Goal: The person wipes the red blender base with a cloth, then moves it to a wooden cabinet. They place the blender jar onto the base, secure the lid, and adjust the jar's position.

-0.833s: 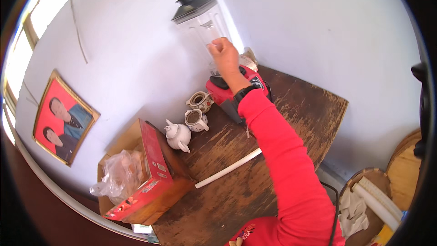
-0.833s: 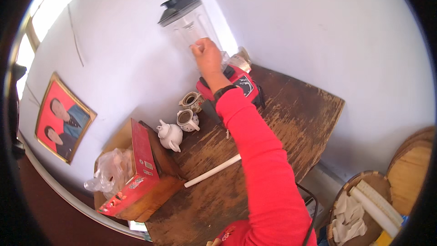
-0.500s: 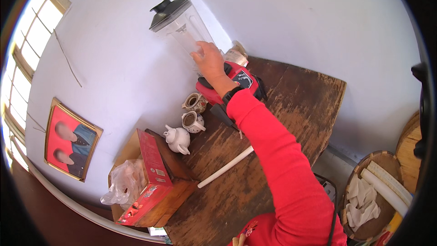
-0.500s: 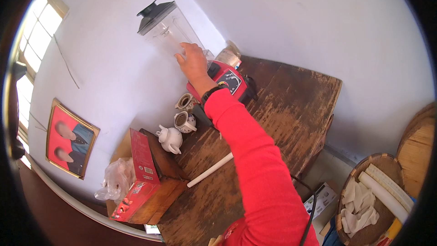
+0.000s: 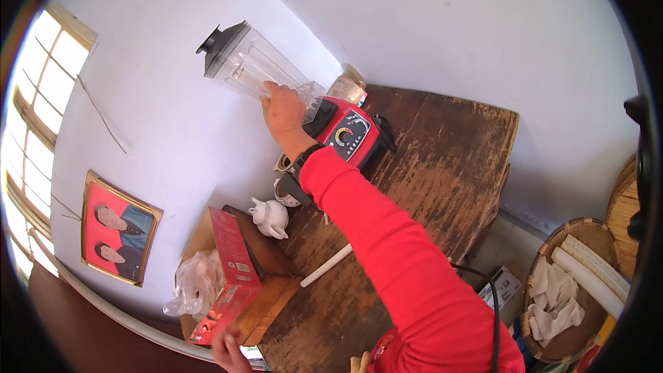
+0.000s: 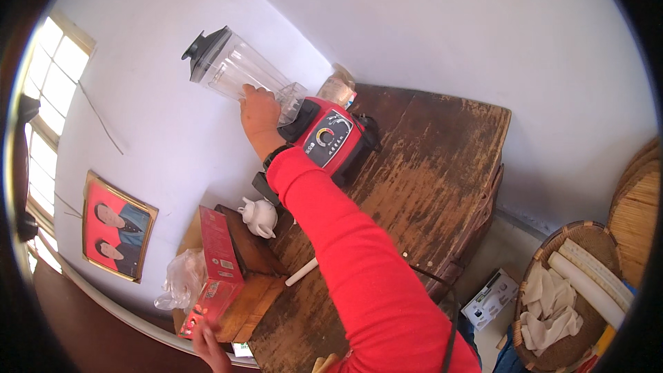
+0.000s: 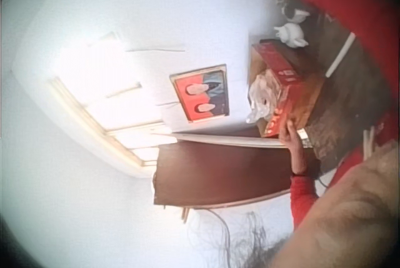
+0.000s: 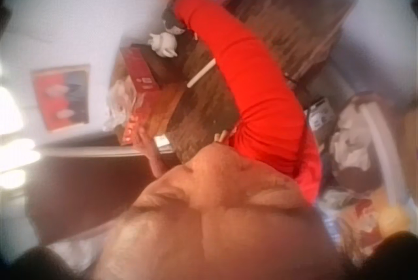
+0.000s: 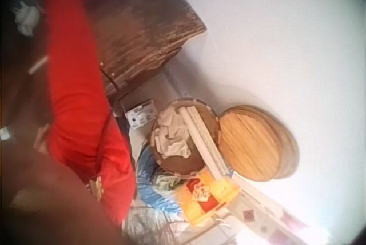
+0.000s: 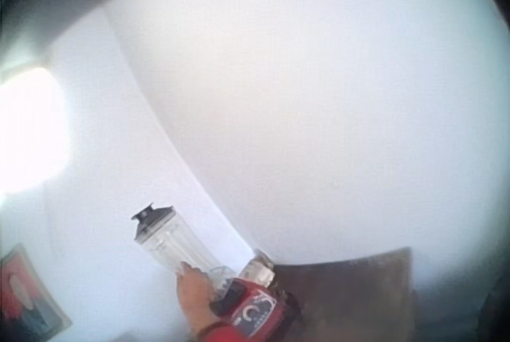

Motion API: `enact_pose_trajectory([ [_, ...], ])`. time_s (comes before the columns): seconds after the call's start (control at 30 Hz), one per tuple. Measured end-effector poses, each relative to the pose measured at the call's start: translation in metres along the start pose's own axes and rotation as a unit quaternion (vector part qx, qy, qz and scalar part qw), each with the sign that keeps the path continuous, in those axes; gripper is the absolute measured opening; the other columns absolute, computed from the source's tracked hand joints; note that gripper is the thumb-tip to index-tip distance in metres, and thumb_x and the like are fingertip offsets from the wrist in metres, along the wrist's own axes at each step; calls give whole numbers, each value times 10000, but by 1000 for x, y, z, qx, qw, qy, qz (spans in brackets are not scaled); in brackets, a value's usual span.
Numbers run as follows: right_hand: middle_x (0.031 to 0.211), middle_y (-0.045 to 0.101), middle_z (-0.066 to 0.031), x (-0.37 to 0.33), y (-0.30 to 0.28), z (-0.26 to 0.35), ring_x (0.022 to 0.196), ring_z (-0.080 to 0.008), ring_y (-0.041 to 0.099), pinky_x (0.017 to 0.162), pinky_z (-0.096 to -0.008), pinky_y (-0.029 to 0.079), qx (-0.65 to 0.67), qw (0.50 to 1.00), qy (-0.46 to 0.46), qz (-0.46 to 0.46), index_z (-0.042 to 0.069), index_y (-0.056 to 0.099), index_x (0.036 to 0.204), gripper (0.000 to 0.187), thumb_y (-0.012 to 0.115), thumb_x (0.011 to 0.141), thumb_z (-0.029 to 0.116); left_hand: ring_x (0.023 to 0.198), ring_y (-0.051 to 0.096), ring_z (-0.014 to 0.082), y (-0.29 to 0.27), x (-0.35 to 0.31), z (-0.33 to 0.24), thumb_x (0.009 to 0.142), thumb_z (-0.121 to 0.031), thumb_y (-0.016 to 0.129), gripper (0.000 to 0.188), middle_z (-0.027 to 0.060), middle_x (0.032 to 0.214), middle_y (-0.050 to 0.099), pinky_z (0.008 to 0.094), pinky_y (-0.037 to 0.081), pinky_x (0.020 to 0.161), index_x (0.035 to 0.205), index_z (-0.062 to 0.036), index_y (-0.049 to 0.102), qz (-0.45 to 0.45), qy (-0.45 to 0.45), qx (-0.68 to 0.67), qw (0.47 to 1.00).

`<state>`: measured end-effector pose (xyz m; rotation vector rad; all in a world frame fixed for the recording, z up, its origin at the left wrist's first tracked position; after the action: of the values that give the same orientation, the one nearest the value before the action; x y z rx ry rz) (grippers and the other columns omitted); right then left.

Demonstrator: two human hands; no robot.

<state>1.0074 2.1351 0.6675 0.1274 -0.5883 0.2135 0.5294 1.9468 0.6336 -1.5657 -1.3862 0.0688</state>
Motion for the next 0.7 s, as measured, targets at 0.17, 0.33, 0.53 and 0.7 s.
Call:
enact_pose_trajectory([
  [0.17, 929, 636, -150, 1, -11, 0, 905, -354, 607, 758, -474, 491, 17, 999, -21, 24, 122, 613, 1164, 351, 661, 824, 200, 891, 587, 131, 64, 161, -82, 976, -218, 521, 344, 77, 1006, 640, 276, 475, 774, 1181, 50, 585, 17, 42, -48, 998],
  [0.33, 944, 631, -163, 0, -19, -6, 923, -364, 603, 771, -480, 489, 51, 997, -38, 51, 102, 591, 1198, 383, 647, 827, 180, 1030, 598, 211, 174, 283, -155, 896, -347, 652, 644, 151, 1207, 591, 317, 482, 884, 1373, 31, 442, 84, -17, -221, 972],
  [0.53, 1014, 608, -166, 1, -26, -17, 953, -365, 596, 790, -469, 493, 84, 990, -60, 96, 78, 541, 1241, 441, 633, 813, 134, 890, 624, 188, 264, 346, -190, 877, -330, 682, 564, 143, 1050, 640, 304, 509, 757, 1238, 69, 514, 71, -51, -247, 965],
  [0.7, 1227, 530, -201, -15, -41, -24, 1118, -374, 534, 901, -468, 463, 100, 986, -87, 102, 55, 451, 1329, 573, 636, 788, 103, 626, 599, 139, 295, 363, -192, 894, -200, 641, 289, 102, 802, 660, 260, 508, 561, 1033, 43, 569, 12, 25, -268, 963],
])
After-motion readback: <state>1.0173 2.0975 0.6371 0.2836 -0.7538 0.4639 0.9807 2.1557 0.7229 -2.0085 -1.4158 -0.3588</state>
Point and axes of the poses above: each hand's wrist, its own x-axis towards the middle knuckle, its own y-axis out of the palm, z = x × y, the point moved 2 cm from there along x, towards the middle knuckle
